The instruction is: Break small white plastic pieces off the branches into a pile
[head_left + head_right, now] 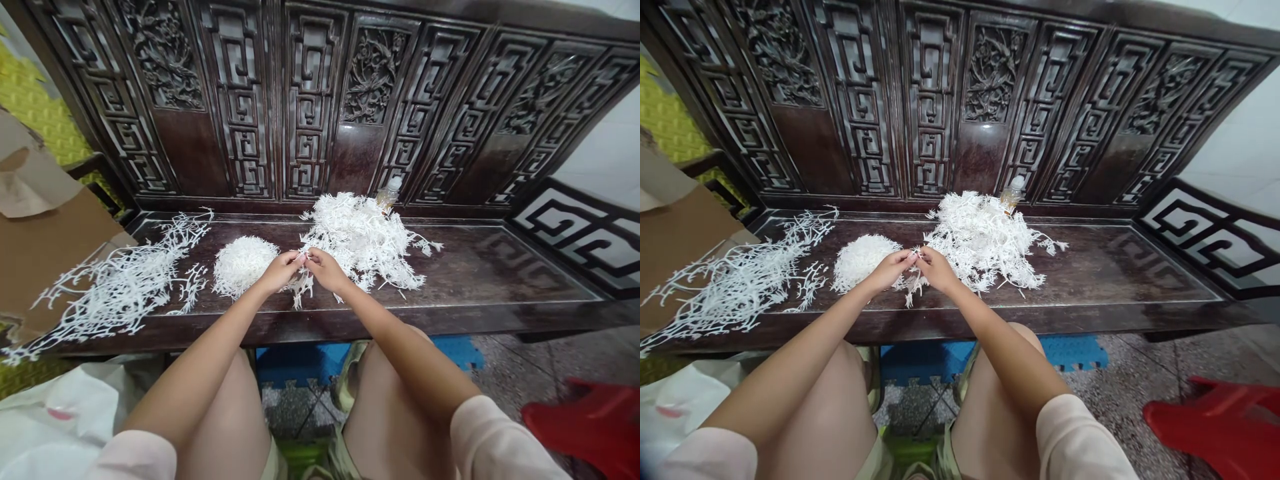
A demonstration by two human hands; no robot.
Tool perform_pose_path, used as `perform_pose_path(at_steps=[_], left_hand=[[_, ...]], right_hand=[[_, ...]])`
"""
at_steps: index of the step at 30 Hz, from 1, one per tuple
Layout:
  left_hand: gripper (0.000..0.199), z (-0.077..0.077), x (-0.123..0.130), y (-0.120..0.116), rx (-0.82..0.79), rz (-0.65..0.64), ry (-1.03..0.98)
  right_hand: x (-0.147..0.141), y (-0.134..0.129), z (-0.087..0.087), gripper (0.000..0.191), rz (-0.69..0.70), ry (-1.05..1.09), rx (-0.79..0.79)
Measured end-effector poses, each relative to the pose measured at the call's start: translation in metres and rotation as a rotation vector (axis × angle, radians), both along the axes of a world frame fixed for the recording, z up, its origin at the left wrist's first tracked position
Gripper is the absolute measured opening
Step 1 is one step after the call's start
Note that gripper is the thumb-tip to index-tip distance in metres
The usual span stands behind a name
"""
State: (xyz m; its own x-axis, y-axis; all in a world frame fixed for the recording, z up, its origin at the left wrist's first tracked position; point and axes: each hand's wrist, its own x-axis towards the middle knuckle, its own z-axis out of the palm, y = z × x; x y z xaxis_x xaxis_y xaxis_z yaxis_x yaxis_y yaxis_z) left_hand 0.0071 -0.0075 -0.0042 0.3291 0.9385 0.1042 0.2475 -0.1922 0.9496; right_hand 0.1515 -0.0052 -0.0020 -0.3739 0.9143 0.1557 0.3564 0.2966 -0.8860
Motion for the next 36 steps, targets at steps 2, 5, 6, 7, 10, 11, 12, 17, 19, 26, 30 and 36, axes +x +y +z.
perform_pose_path(at_steps=[2, 5, 6, 7, 10, 11, 12, 17, 19, 26, 30, 36], left_hand=[[0.032, 0.002, -0.002, 0.000, 0.026, 0.007, 0.043], [0.032, 0.002, -0.003, 0.000, 0.032, 0.010, 0.067], [0.032, 0.001, -0.003, 0.000, 0.031, 0.020, 0.066], [0.033, 0.001, -0.002, 0.000, 0.035, 0.037, 0.062], [0.033, 0.002, 0.001, -0.003, 0.055, 0.094, 0.016], [0.034, 0.003, 0.002, -0.004, 0.062, 0.111, -0.007], [0.034, 0.005, 0.003, -0.006, 0.068, 0.127, -0.026], [0.034, 0.010, 0.008, -0.010, 0.127, 0.201, -0.044], [0.034, 0.012, 0.012, -0.013, 0.150, 0.243, -0.048], [0.037, 0.034, 0.006, -0.032, 0.140, 0.198, -0.107], [0.034, 0.025, -0.030, -0.011, 0.057, 0.344, 0.096], [0.031, -0.018, -0.075, 0.025, -0.193, 0.568, 0.868]], right_hand=[[0.000, 0.000, 0.000, 0.012, 0.005, -0.010, -0.013], [0.002, -0.001, 0.004, 0.009, -0.003, -0.120, 0.093], [0.003, -0.001, 0.005, 0.009, 0.005, -0.154, 0.126], [0.004, -0.001, 0.007, 0.009, 0.013, -0.181, 0.149], [0.006, 0.000, 0.010, 0.013, 0.048, -0.232, 0.185], [0.006, 0.000, 0.011, 0.014, 0.061, -0.248, 0.192], [0.007, 0.001, 0.012, 0.016, 0.074, -0.261, 0.199], [0.003, -0.001, 0.017, 0.020, 0.089, -0.276, 0.237], [0.002, 0.001, 0.016, 0.021, 0.090, -0.258, 0.254], [0.060, 0.039, -0.005, 0.020, -0.198, -0.320, 0.057], [0.083, 0.048, -0.011, 0.018, -0.182, -0.225, 0.105], [0.042, 0.029, 0.000, 0.026, 0.031, -0.055, -0.144]])
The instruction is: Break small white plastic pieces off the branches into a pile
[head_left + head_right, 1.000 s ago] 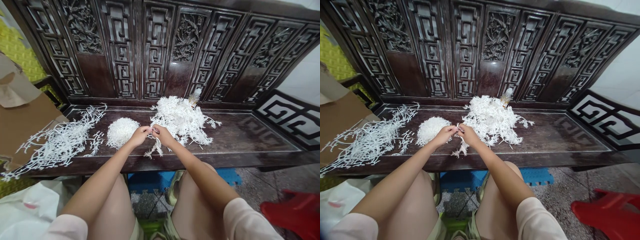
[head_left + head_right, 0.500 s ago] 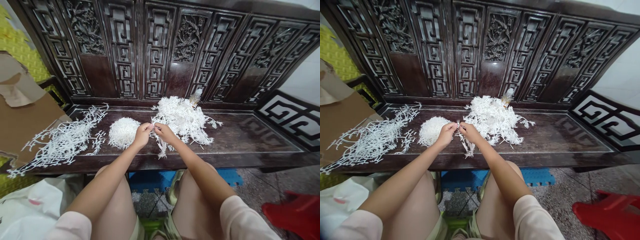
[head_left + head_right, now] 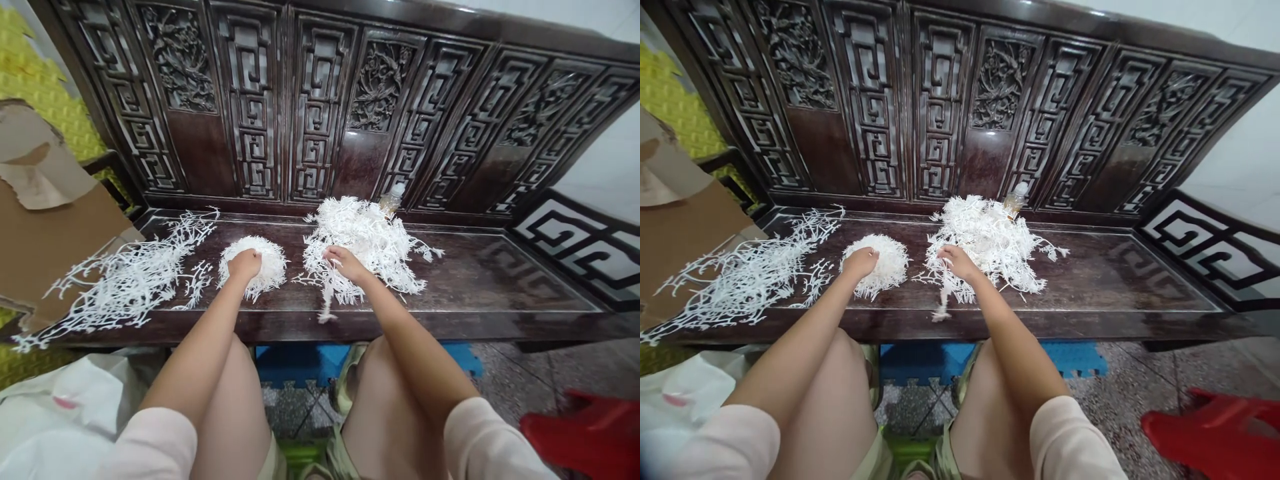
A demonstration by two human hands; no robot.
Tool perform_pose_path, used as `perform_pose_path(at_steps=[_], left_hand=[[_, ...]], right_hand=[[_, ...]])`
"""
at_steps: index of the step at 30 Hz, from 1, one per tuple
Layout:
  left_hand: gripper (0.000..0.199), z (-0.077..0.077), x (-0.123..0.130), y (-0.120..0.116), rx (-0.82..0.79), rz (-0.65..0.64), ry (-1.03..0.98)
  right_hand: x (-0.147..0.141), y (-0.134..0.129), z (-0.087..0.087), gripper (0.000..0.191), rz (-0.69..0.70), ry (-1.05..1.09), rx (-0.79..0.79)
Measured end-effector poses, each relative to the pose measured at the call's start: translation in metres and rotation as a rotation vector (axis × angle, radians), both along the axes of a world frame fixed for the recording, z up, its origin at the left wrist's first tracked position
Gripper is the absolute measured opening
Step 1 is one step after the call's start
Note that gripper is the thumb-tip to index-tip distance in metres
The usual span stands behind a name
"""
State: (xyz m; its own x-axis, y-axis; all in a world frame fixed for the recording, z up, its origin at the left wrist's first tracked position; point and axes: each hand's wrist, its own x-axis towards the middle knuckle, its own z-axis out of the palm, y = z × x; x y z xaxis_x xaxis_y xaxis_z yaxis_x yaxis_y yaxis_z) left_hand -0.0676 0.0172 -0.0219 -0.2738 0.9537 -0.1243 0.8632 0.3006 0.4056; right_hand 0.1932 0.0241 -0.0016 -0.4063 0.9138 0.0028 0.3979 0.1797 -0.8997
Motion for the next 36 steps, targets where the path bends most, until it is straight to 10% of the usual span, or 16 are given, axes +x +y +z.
perform_pose_path(at_steps=[20, 30, 36], left_hand=[[0.060, 0.004, 0.021, -0.005, 0.098, 0.052, 0.118], [0.042, -0.006, -0.003, -0.004, 0.104, 0.182, 0.136], [0.035, 0.013, 0.038, -0.012, 0.209, -0.293, -0.473]], right_hand=[[-0.023, -0.020, 0.010, 0.030, 0.064, 0.059, -0.068], [-0.023, -0.022, 0.013, 0.028, 0.122, 0.066, -0.108], [-0.031, -0.027, 0.013, 0.019, 0.149, 0.236, -0.295]])
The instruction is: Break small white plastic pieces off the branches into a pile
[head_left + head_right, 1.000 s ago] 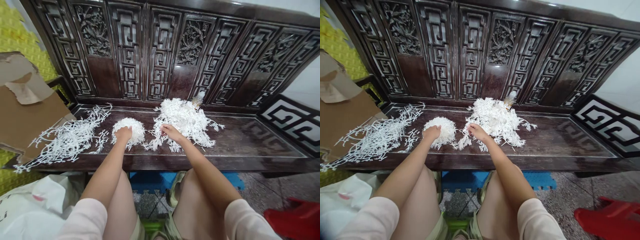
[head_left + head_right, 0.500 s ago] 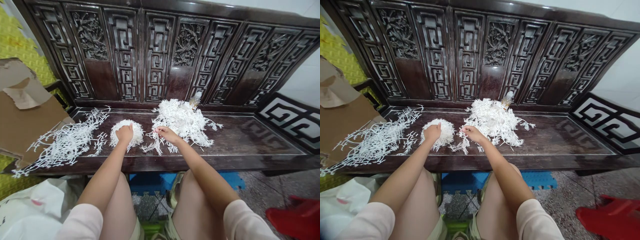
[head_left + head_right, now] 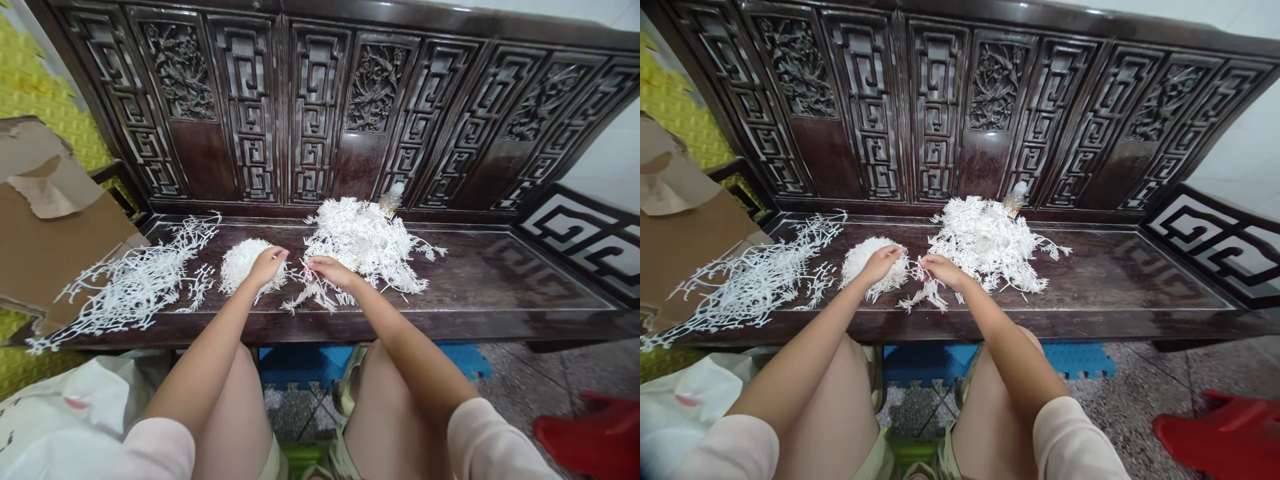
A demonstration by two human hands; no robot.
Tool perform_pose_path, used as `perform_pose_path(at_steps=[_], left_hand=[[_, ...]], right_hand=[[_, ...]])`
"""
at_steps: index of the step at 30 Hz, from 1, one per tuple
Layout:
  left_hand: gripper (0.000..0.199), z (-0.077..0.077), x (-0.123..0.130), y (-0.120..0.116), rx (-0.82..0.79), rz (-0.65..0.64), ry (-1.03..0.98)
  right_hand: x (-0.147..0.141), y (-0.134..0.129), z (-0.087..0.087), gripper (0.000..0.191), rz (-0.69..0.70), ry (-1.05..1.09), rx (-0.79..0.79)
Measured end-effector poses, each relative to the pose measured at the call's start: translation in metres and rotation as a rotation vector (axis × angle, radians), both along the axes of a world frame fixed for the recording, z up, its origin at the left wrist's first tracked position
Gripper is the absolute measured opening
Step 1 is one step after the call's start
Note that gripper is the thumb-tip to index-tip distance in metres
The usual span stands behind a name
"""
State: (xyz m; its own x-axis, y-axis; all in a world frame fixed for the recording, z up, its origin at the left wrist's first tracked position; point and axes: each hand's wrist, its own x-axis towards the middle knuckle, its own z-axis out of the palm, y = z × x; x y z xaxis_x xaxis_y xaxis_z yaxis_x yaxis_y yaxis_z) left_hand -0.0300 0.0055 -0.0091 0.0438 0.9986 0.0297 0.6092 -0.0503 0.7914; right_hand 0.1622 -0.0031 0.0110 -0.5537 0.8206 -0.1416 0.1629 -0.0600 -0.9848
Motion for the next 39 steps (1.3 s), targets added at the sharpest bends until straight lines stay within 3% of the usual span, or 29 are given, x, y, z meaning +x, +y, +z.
perform_pose_path(at_steps=[3, 6, 14, 18, 21, 23, 25, 28, 34, 37, 39], left_hand=[[0.038, 0.005, 0.023, -0.007, -0.073, -0.266, -0.299], [0.030, 0.006, 0.034, -0.012, -0.088, -0.359, -0.361], [0.024, 0.003, 0.031, -0.011, -0.132, -0.313, -0.183], [0.021, 0.002, 0.039, -0.010, -0.152, -0.285, -0.232], [0.019, 0.010, 0.043, -0.014, -0.155, -0.262, -0.340], [0.019, 0.020, 0.038, -0.018, -0.074, -0.220, -0.385], [0.020, 0.028, 0.026, -0.019, 0.054, -0.130, -0.359], [0.022, 0.026, -0.002, -0.014, 0.172, 0.083, -0.110], [0.028, -0.014, -0.048, 0.010, -0.129, 0.382, 0.290], [0.040, -0.025, -0.048, 0.013, -0.186, 0.484, 0.449], [0.040, -0.024, -0.041, 0.012, -0.143, 0.473, 0.506]], right_hand=[[-0.002, -0.001, -0.001, 0.016, -0.026, 0.024, -0.043], [-0.002, 0.000, -0.004, 0.016, -0.021, 0.040, -0.050], [-0.003, 0.001, -0.007, 0.015, -0.042, -0.131, -0.017], [-0.005, 0.003, -0.006, 0.017, -0.039, -0.213, 0.127], [0.002, 0.011, -0.009, 0.018, -0.065, -0.312, 0.266], [0.016, 0.021, -0.012, 0.019, -0.179, -0.465, 0.336], [0.034, 0.031, -0.014, 0.019, -0.319, -0.553, 0.301], [0.055, 0.040, -0.016, 0.018, -0.395, -0.394, 0.145], [0.048, 0.031, -0.011, 0.024, -0.276, -0.125, 0.029], [0.037, 0.023, -0.005, 0.025, -0.214, -0.041, 0.029], [0.031, 0.018, -0.001, 0.023, -0.177, -0.001, 0.008]])
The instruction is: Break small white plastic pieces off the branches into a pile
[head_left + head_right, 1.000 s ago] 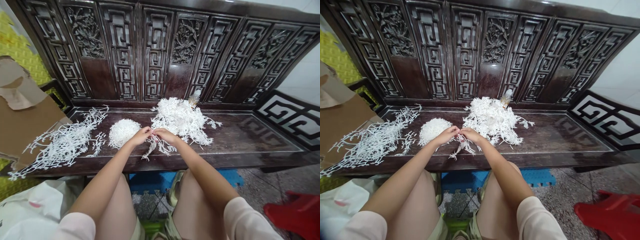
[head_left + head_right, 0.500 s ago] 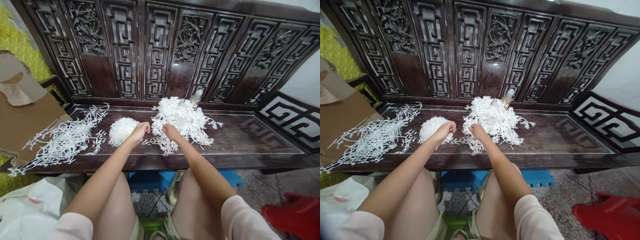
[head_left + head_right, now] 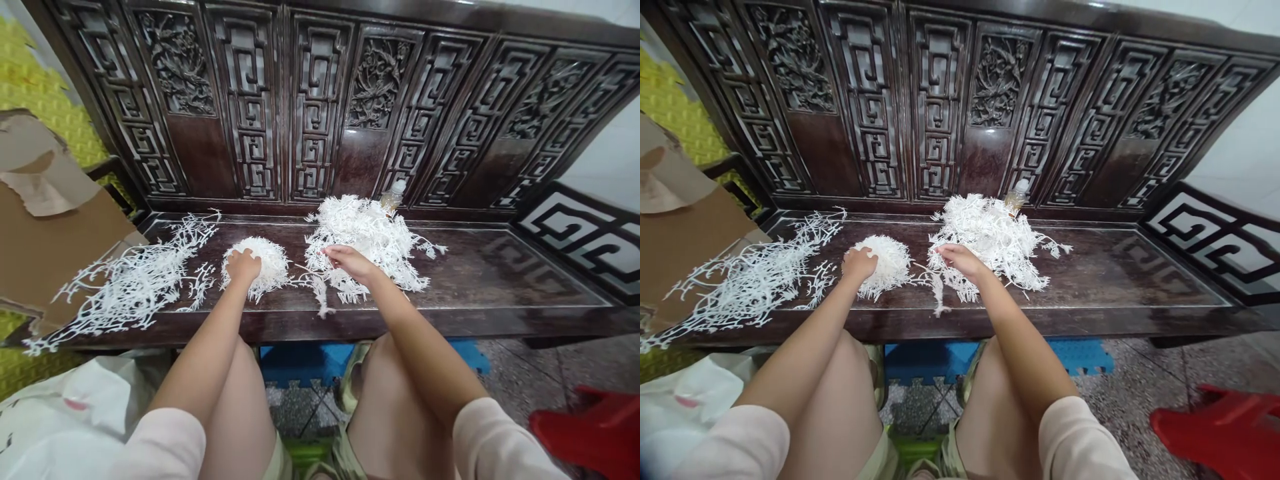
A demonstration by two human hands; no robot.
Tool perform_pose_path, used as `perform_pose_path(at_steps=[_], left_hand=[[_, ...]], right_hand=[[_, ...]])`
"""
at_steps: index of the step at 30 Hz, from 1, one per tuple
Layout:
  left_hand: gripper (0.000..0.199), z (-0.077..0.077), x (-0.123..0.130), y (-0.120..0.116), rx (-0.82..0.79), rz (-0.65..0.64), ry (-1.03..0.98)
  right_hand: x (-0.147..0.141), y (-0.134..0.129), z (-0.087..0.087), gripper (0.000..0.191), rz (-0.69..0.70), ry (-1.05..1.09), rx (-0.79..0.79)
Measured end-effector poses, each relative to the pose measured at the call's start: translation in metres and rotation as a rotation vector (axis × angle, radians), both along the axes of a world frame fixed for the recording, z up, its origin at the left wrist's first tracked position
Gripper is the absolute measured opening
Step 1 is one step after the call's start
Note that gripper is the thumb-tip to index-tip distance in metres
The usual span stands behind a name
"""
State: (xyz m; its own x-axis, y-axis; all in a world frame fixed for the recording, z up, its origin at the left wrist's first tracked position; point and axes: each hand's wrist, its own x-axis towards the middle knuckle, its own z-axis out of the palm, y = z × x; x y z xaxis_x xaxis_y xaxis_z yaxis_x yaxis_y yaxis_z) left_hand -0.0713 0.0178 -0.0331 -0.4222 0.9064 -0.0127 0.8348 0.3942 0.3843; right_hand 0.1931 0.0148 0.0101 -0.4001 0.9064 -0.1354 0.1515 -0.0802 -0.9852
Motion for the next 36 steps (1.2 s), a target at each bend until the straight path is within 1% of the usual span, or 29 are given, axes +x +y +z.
perform_pose_path(at_steps=[2, 4, 6, 8, 9, 11, 12, 14, 16, 18, 20, 22, 25, 28, 30, 32, 36], left_hand=[[0.035, 0.005, 0.011, -0.002, 0.068, -0.074, 0.005], [0.031, 0.012, 0.024, -0.005, 0.140, -0.188, -0.073], [0.029, 0.017, 0.040, -0.009, 0.159, -0.360, -0.287], [0.028, 0.020, 0.057, -0.013, 0.106, -0.545, -0.601], [0.029, 0.021, 0.065, -0.016, 0.060, -0.605, -0.757], [0.032, 0.022, 0.079, -0.021, -0.039, -0.636, -0.998], [0.035, 0.023, 0.084, -0.024, -0.082, -0.626, -1.080], [0.041, 0.024, 0.089, -0.027, -0.170, -0.609, -1.172], [0.048, 0.025, 0.089, -0.029, -0.261, -0.619, -1.196], [0.055, 0.026, 0.086, -0.029, -0.328, -0.633, -1.186], [0.056, 0.027, 0.083, -0.029, -0.325, -0.628, -1.159], [0.053, 0.028, 0.082, -0.029, -0.278, -0.612, -1.141], [0.046, 0.029, 0.082, -0.029, -0.191, -0.587, -1.143], [0.038, 0.029, 0.083, -0.027, -0.120, -0.616, -1.150], [0.036, 0.029, 0.083, -0.027, -0.098, -0.623, -1.155], [0.036, 0.030, 0.082, -0.027, -0.098, -0.619, -1.151], [0.040, 0.034, 0.080, -0.029, -0.137, -0.676, -1.066]], right_hand=[[-0.005, -0.005, 0.004, 0.020, 0.025, 0.025, -0.032], [-0.009, -0.009, 0.008, 0.019, 0.049, 0.019, -0.062], [-0.012, -0.012, 0.010, 0.018, 0.061, -0.005, -0.071], [-0.015, -0.012, 0.009, 0.018, 0.066, -0.021, -0.048], [-0.015, -0.012, 0.008, 0.018, 0.070, -0.021, -0.025], [-0.017, -0.010, 0.004, 0.020, 0.074, -0.018, 0.041], [-0.017, -0.009, 0.003, 0.021, 0.073, -0.024, 0.080], [-0.018, -0.007, -0.001, 0.023, 0.065, -0.053, 0.168], [-0.020, -0.006, -0.004, 0.024, 0.067, -0.095, 0.242], [-0.023, -0.006, -0.006, 0.026, 0.094, -0.136, 0.282], [-0.025, -0.006, -0.008, 0.026, 0.117, -0.167, 0.297], [-0.026, -0.005, -0.010, 0.024, 0.113, -0.189, 0.299], [-0.027, -0.006, -0.010, 0.022, 0.058, -0.179, 0.231], [-0.027, -0.008, -0.008, 0.020, 0.017, -0.077, 0.047], [-0.028, -0.010, -0.006, 0.019, 0.036, -0.023, -0.045], [-0.028, -0.011, -0.006, 0.018, 0.067, -0.028, -0.044], [-0.028, -0.008, -0.009, 0.014, 0.066, -0.159, 0.051]])
